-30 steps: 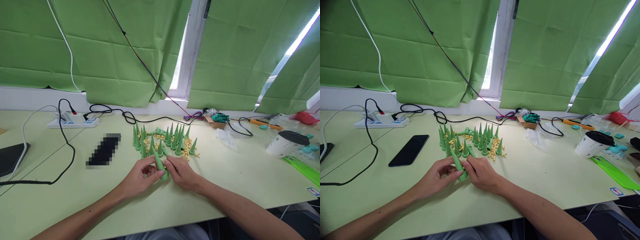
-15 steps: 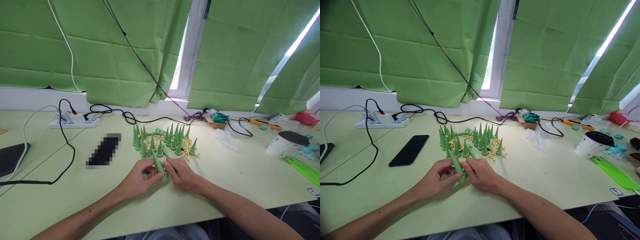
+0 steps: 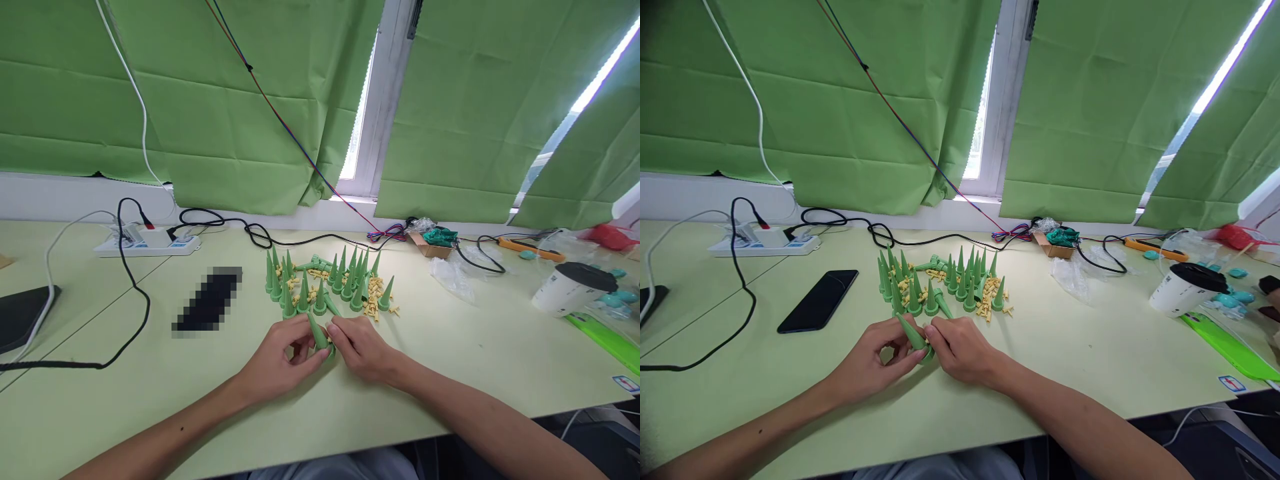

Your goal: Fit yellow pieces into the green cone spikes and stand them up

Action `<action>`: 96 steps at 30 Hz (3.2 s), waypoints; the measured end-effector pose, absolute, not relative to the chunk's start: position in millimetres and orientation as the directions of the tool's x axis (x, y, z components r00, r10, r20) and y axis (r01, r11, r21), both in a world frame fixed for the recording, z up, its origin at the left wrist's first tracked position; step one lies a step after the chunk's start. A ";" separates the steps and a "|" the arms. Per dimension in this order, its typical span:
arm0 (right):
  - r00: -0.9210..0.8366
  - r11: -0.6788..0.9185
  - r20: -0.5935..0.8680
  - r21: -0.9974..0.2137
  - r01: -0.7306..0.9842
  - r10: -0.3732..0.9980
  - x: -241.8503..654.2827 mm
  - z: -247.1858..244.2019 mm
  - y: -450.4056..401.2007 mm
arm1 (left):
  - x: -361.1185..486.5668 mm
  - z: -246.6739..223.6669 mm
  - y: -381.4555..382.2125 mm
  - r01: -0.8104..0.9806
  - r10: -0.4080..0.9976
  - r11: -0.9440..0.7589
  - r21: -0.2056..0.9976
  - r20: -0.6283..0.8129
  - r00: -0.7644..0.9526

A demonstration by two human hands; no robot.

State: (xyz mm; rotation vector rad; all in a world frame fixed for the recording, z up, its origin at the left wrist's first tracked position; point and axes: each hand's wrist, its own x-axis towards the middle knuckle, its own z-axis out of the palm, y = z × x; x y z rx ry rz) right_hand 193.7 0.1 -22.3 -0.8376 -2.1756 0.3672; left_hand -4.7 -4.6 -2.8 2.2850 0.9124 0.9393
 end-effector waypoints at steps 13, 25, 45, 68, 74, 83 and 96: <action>-0.497 0.744 0.554 -0.482 0.463 0.668 192.8 -21.1 0.9 | -4.7 -5.1 -5.7 0.344 0.666 -0.723 0.598 0.473 0.577; -0.466 0.747 0.588 -0.460 0.480 0.661 192.2 -23.0 0.5 | -5.3 -12.7 -3.8 0.364 0.705 -0.683 0.633 0.439 0.557; -0.286 0.710 0.671 -0.521 0.474 0.684 190.3 -22.0 1.3 | -3.5 -3.9 -6.6 0.346 0.884 -0.439 0.829 0.330 0.330; -0.346 0.758 0.678 -0.530 0.381 0.648 191.8 -23.5 2.6 | -3.2 -0.1 -0.7 0.278 0.901 -0.227 0.934 0.093 0.424; -0.350 0.759 0.678 -0.523 0.388 0.646 192.0 -26.3 2.9 | -4.0 -0.3 -2.0 0.271 0.914 -0.217 0.938 0.098 0.394; -0.359 0.748 0.661 -0.527 0.403 0.659 192.8 -27.8 4.8 | -2.9 -1.3 -0.9 0.314 0.924 -0.254 0.915 0.133 0.358; -0.384 0.715 0.604 -0.560 0.418 0.698 192.7 -26.4 2.9 | -2.9 -4.4 -6.3 0.378 0.892 -0.398 0.836 0.257 0.371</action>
